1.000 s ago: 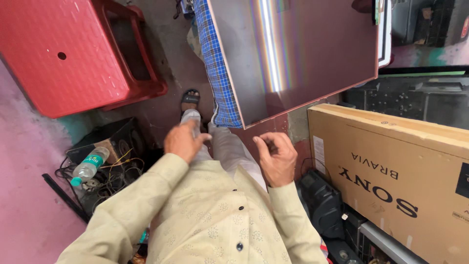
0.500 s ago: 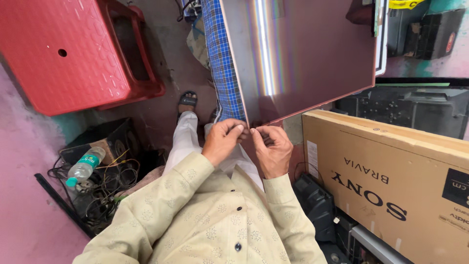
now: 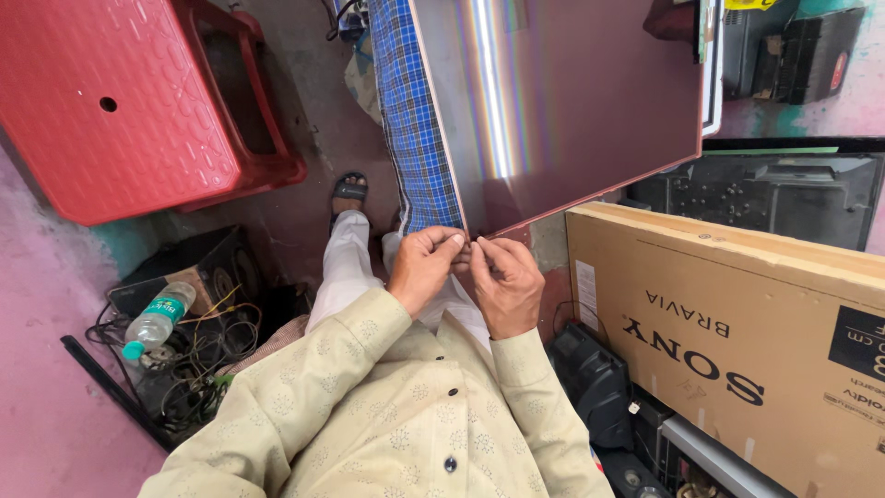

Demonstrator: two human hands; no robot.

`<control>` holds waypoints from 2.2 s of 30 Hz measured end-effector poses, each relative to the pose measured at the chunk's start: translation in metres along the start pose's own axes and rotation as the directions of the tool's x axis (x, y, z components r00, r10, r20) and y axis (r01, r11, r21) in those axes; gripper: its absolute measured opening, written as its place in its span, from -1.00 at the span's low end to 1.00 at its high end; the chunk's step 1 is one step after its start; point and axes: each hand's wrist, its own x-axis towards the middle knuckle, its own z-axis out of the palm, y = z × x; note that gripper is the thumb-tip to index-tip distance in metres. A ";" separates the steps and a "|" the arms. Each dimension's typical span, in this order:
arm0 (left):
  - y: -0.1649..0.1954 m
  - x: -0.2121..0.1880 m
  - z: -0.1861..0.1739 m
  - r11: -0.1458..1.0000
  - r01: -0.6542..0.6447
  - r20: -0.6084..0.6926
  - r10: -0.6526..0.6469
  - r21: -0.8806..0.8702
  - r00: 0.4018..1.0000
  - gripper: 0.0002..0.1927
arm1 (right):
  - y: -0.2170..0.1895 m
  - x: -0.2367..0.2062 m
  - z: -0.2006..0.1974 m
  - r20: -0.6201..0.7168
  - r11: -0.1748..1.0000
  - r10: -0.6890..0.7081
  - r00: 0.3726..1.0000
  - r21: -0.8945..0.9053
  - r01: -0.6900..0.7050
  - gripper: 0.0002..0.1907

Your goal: The person works on a large flat-screen TV panel resting against their lap and a stool, peeling the backing from a strip of adhesive tape and pressing the tape along the edge of the panel. They work their way along the panel edge section by section, pressing the tape down with their fingers.

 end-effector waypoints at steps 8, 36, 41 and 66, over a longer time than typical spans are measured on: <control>0.000 0.002 0.000 0.996 -0.037 -0.029 0.040 0.086 0.999 -0.84 | 0.000 0.002 0.006 -0.024 0.937 -0.238 0.971 -0.269 0.223 -0.87; 0.005 0.001 -0.003 0.999 -0.026 -0.001 0.027 0.045 1.000 -0.84 | -0.006 0.000 0.007 0.033 0.896 -0.277 0.960 -0.353 0.270 -0.88; 0.001 0.004 -0.005 0.996 -0.037 -0.006 0.037 0.084 0.999 -0.83 | -0.006 0.001 0.011 0.046 0.904 -0.199 0.979 -0.377 0.202 -0.85; 0.002 0.020 0.016 -0.066 -0.706 0.640 0.489 0.705 0.593 -0.92 | 0.017 -0.004 -0.022 -0.096 0.997 0.062 0.994 -0.036 -0.065 -0.89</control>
